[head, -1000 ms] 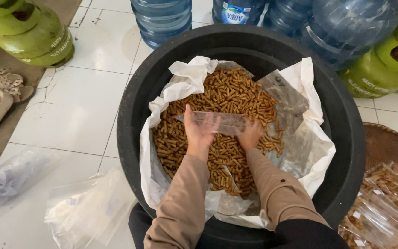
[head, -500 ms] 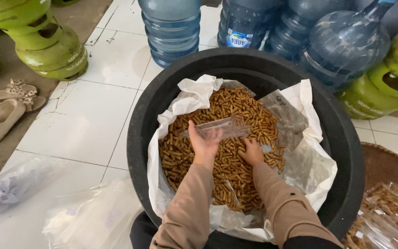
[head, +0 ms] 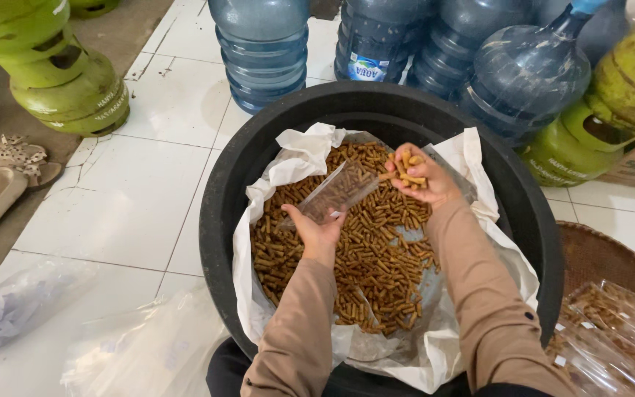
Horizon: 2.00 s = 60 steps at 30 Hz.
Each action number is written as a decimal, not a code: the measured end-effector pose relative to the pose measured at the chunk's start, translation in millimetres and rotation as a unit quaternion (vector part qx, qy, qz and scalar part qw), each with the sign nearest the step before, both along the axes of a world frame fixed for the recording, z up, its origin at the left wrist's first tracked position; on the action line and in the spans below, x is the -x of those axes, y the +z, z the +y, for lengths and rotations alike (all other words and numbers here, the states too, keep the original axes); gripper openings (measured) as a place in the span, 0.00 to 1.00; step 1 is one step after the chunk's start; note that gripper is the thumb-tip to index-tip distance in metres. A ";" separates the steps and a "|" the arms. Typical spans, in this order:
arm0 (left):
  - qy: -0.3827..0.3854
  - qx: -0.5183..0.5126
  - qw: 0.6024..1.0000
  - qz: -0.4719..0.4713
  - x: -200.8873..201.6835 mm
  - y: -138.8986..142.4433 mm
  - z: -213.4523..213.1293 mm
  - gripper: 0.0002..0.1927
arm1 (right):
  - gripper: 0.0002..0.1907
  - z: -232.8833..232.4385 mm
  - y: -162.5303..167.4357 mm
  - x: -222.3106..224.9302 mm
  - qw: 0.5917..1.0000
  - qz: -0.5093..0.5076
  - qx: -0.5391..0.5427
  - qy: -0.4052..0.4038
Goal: The person sits on the floor with a large basin of brown pellet-shaped pieces lined with paper. They open a clear plastic bag, scoop pellets into it by hand, press the pellets down, seal the filled bag, and set it on a woven tray beside them with other filled bags, repeating the cycle.
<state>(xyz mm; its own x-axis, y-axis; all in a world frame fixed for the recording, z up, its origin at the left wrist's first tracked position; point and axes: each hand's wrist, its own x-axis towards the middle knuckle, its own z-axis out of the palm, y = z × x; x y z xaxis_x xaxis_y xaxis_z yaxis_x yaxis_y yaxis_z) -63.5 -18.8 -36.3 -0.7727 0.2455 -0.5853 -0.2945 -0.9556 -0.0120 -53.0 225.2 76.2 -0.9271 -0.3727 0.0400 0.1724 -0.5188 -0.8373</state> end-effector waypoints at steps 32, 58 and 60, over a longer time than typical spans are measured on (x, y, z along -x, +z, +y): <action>-0.054 -0.029 0.996 0.063 -15.2 -5.7 27.8 0.53 | 0.39 -64.1 120.7 27.0 0.775 0.065 -0.619 0.111; -0.042 -0.013 0.998 0.051 -28.9 10.9 23.1 0.45 | 0.39 44.3 -152.0 10.2 0.555 -0.028 -0.739 -0.381; -0.056 -0.016 0.997 0.045 -31.0 11.9 25.9 0.44 | 0.42 35.4 -154.5 23.6 0.555 -0.073 -0.720 -0.411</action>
<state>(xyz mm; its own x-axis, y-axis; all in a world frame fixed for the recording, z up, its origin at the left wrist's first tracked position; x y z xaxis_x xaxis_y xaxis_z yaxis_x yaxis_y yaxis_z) -32.4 7.0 -24.3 -0.7882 0.3508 -0.5057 -0.4013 -0.9159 -0.0097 -76.6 260.6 -78.3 -0.7621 0.6297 0.1505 0.4936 0.7155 -0.4943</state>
